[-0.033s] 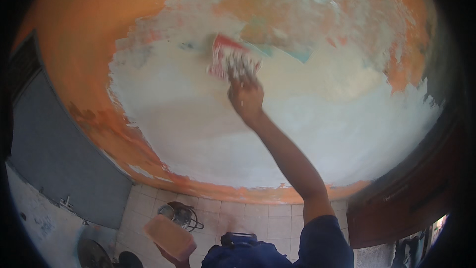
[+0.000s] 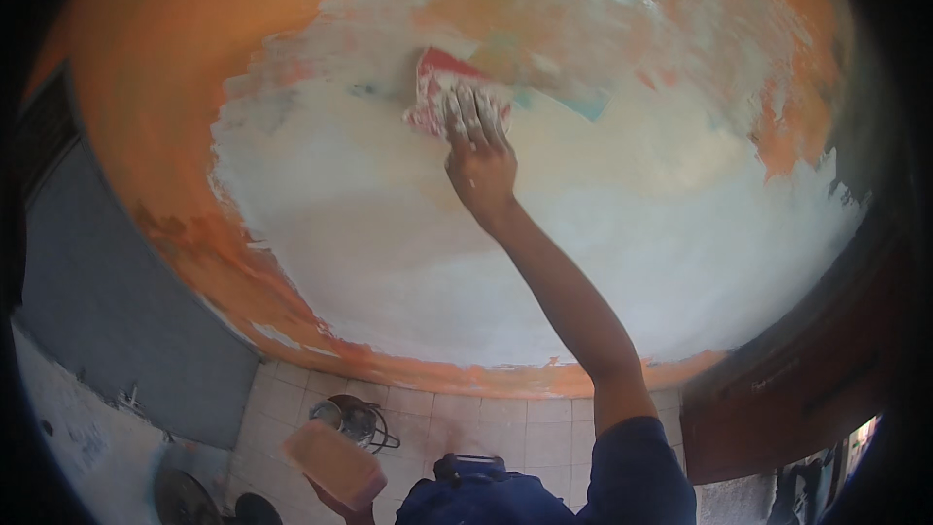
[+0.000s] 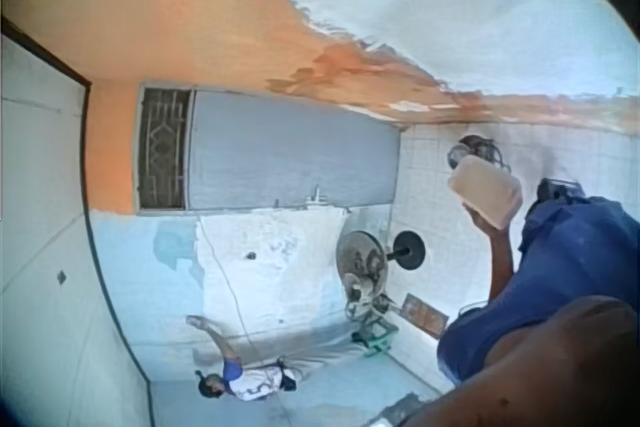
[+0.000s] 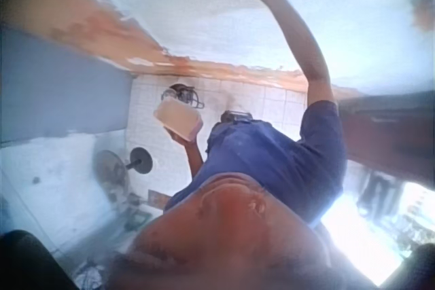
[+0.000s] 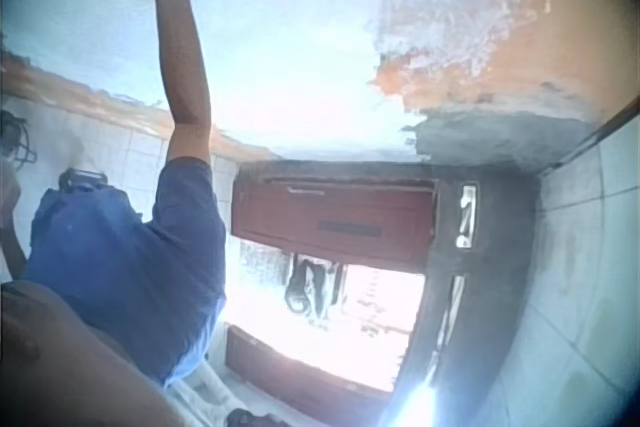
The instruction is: The person applies white plaster to an orange wall using a spreader and scoops more plaster from a plastic container.
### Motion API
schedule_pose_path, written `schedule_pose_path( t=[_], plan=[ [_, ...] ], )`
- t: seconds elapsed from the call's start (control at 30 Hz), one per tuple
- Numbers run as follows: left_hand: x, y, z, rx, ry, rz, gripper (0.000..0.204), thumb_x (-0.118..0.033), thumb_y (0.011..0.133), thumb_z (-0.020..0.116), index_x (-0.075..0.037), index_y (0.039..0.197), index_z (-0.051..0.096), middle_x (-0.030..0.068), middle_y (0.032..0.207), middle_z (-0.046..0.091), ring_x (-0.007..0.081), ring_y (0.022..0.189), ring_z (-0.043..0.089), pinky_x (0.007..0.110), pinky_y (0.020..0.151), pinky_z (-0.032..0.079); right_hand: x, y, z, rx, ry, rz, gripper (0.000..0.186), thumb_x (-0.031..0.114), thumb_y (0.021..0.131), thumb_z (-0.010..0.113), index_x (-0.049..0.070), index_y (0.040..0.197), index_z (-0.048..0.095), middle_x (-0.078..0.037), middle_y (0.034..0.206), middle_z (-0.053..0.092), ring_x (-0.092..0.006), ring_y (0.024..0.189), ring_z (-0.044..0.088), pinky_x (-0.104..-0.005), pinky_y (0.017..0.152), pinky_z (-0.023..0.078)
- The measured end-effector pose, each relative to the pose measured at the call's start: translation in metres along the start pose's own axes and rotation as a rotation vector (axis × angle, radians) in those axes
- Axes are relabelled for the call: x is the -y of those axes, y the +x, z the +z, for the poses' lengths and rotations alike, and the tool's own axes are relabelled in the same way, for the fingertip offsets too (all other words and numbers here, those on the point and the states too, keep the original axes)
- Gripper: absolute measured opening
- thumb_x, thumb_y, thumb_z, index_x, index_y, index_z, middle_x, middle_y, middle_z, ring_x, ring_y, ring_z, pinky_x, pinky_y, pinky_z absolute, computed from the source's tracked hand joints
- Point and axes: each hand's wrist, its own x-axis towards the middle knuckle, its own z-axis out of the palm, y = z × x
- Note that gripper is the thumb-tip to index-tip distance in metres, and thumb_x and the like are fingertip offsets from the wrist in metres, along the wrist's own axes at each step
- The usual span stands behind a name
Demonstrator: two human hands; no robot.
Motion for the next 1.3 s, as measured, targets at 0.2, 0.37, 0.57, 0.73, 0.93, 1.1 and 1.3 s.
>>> schedule_pose_path(
  t=[0.2, 0.37, 0.57, 0.73, 0.93, 1.1, 1.3],
  plan=[
    [-0.018, 0.011, 0.035, 0.134, -0.804, -0.406, 0.069, -0.041, 0.081, 0.057, -0.005, 0.133, 0.030, 0.0154, 0.122, 0.047, 0.0266, 0.099, 0.056, 0.040, 0.080, 0.051, 0.008, -0.092, 0.078, 0.488, -0.233, -0.138, 0.049, 0.013, 0.080, 0.045, -0.007, 0.124, 0.044, -0.024, 0.130, 0.042, -0.0415, 0.126, 0.032, -0.0486, 0.103, 0.029],
    [-0.009, 0.007, 0.036, 0.094, 0.140, 0.164, 0.063, -0.040, 0.085, 0.049, -0.004, 0.133, 0.031, 0.0143, 0.122, 0.048, 0.0243, 0.096, 0.058, 0.038, 0.076, 0.052, 0.066, -0.145, 0.048, 0.555, 0.104, -0.003, 0.046, 0.005, 0.075, 0.050, -0.001, 0.121, 0.050, -0.021, 0.122, 0.051, -0.0363, 0.117, 0.047, -0.0436, 0.095, 0.042],
    [-0.039, -0.003, 0.013, 0.298, -1.073, -0.520, 0.067, -0.059, 0.086, 0.037, -0.018, 0.138, 0.031, 0.0099, 0.135, 0.040, 0.0346, 0.117, 0.043, 0.060, 0.094, 0.032, -0.038, -0.039, -0.053, 0.164, -0.043, 0.033, 0.039, 0.002, 0.069, 0.054, 0.007, 0.108, 0.057, -0.012, 0.101, 0.060, -0.0264, 0.089, 0.058, -0.0404, 0.071, 0.047],
    [-0.023, -0.010, -0.006, 0.224, -0.887, -0.465, 0.066, -0.057, 0.086, 0.038, -0.019, 0.138, 0.031, 0.0103, 0.136, 0.039, 0.0346, 0.118, 0.041, 0.060, 0.095, 0.031, -0.173, 0.103, -0.124, -0.250, -0.401, 0.085, 0.031, 0.007, 0.080, 0.054, 0.014, 0.108, 0.063, -0.018, 0.076, 0.062, -0.0316, 0.059, 0.061, -0.0350, 0.051, 0.049],
    [-0.025, -0.004, 0.016, 0.108, -0.962, -0.556, 0.066, -0.055, 0.085, 0.043, -0.016, 0.138, 0.031, 0.0111, 0.138, 0.037, 0.0341, 0.122, 0.038, 0.056, 0.098, 0.030, -0.201, 0.103, -0.083, -0.045, -0.546, 0.017, 0.043, 0.007, 0.068, 0.055, 0.014, 0.109, 0.063, -0.016, 0.067, 0.061, -0.0301, 0.054, 0.059, -0.0384, 0.051, 0.049],
    [-0.008, 0.008, 0.029, 0.436, -1.215, -0.600, 0.068, -0.056, 0.085, 0.042, -0.015, 0.138, 0.031, 0.0109, 0.139, 0.036, 0.0340, 0.125, 0.036, 0.053, 0.100, 0.030, -0.111, 0.006, -0.033, 0.192, -0.241, -0.057, 0.055, 0.007, 0.059, 0.061, 0.013, 0.114, 0.060, -0.012, 0.072, 0.063, -0.0263, 0.063, 0.061, -0.0374, 0.056, 0.051],
    [-0.026, 0.006, 0.044, 0.148, -1.060, -0.547, 0.069, -0.057, 0.085, 0.041, -0.014, 0.138, 0.031, 0.0120, 0.139, 0.036, 0.0362, 0.124, 0.036, 0.057, 0.098, 0.030, -0.085, 0.049, -0.064, 0.076, 0.014, 0.101, 0.037, -0.002, 0.065, 0.054, 0.005, 0.100, 0.065, -0.017, 0.069, 0.060, -0.0322, 0.057, 0.058, -0.0378, 0.056, 0.049]
  ],
)
